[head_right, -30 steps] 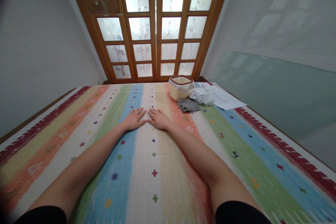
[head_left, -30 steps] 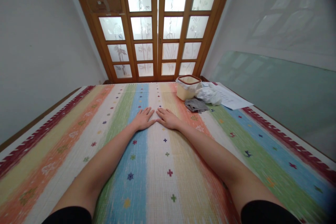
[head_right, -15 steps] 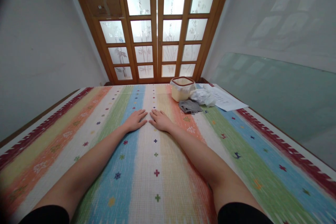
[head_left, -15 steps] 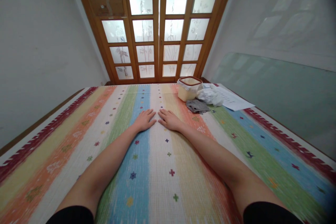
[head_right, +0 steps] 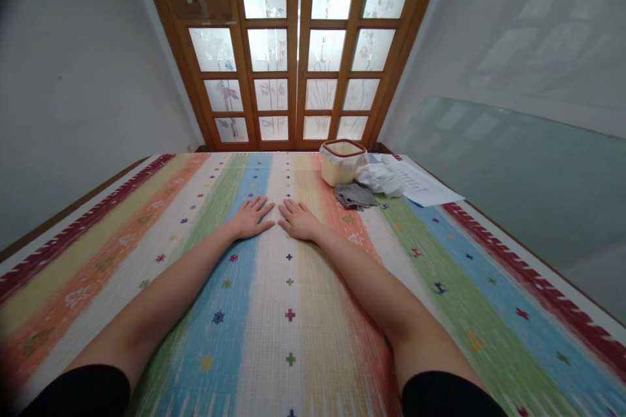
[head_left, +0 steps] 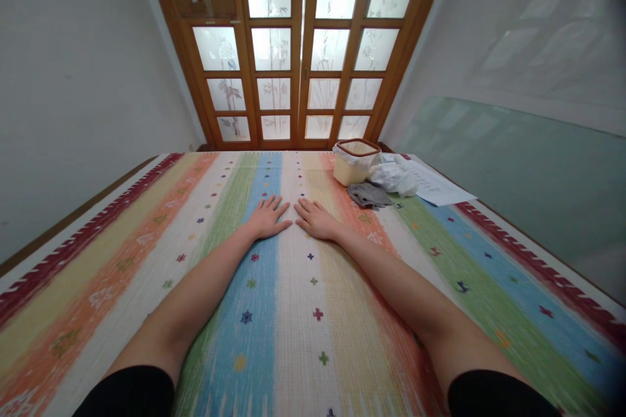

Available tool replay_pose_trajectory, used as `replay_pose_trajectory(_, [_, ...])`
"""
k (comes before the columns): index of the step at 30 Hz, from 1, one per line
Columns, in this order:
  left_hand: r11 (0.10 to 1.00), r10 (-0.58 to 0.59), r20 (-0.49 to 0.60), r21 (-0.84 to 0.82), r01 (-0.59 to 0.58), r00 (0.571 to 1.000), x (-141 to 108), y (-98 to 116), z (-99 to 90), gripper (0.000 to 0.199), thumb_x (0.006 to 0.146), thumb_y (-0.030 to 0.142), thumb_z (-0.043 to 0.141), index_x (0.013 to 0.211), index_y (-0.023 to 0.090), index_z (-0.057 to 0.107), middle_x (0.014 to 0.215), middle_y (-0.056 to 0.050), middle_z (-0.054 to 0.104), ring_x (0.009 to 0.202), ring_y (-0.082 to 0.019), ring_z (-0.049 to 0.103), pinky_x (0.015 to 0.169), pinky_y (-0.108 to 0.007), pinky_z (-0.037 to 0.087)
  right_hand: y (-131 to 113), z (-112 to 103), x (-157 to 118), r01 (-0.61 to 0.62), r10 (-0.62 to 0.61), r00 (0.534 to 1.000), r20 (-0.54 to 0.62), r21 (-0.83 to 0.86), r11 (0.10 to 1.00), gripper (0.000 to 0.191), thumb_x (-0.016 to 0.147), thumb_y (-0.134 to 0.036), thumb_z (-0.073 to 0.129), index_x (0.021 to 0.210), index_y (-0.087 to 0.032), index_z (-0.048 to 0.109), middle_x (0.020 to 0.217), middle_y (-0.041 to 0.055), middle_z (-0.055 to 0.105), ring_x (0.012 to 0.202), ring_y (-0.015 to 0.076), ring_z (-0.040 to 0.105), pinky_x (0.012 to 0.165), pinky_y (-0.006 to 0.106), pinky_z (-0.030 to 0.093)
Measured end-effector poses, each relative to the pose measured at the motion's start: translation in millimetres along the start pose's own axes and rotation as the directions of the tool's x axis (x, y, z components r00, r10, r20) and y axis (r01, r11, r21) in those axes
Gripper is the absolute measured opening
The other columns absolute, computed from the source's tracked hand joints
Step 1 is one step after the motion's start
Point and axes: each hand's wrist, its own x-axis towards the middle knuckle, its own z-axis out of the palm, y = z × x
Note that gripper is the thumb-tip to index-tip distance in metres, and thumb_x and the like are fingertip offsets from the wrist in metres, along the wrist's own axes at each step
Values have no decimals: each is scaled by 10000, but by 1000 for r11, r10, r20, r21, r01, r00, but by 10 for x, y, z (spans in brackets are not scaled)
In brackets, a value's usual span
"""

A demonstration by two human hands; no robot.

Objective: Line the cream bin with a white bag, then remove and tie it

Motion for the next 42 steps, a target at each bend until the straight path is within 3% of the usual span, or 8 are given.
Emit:
replay_pose_trajectory(5, [1000, -6, 35, -13, 6, 999, 3, -9, -10, 807, 989, 746, 369, 1655, 291, 333, 1756, -113, 220, 1631, -359, 180, 1300, -590, 105, 11, 12, -6, 21, -21, 1000, -16, 3, 1000, 703, 1078, -541, 274, 1653, -143, 349, 1731, 164, 252, 1619, 304, 239, 1307, 531, 206])
replay_pose_trajectory(34, [1000, -9, 3, -21, 9, 1000, 2, -12, -6, 782, 985, 727, 407, 1631, 288, 387, 1738, -111, 282, 1617, -364, 225, 1296, -603, 150, 16, -25, -12, 22, -22, 999, -31, 7, 1000, 707, 1067, -564, 352, 1642, -153, 376, 1710, 172, 310, 1603, 294, 287, 1297, 517, 229])
replay_pose_trajectory(38, [997, 42, -70, -58, -47, 997, -10, 44, -92, 668, 996, 632, 471, 1545, 254, 527, 1667, -99, 432, 1552, -326, 377, 1291, -533, 248, 24, -20, -5, 45, -45, 998, -54, 5, 999, 699, 1059, -564, 385, 1622, -150, 414, 1693, 170, 357, 1585, 299, 326, 1283, 515, 260])
replay_pose_trajectory(42, [985, 32, -156, -163, -58, 987, -12, 145, -209, 478, 1039, 485, 415, 1329, 239, 706, 1370, -69, 712, 1286, -246, 632, 1150, -396, 461, 119, -119, 49, 77, -60, 984, -169, 96, 992, 529, 1053, -497, 426, 1408, -189, 668, 1486, 127, 631, 1419, 263, 546, 1202, 426, 398])
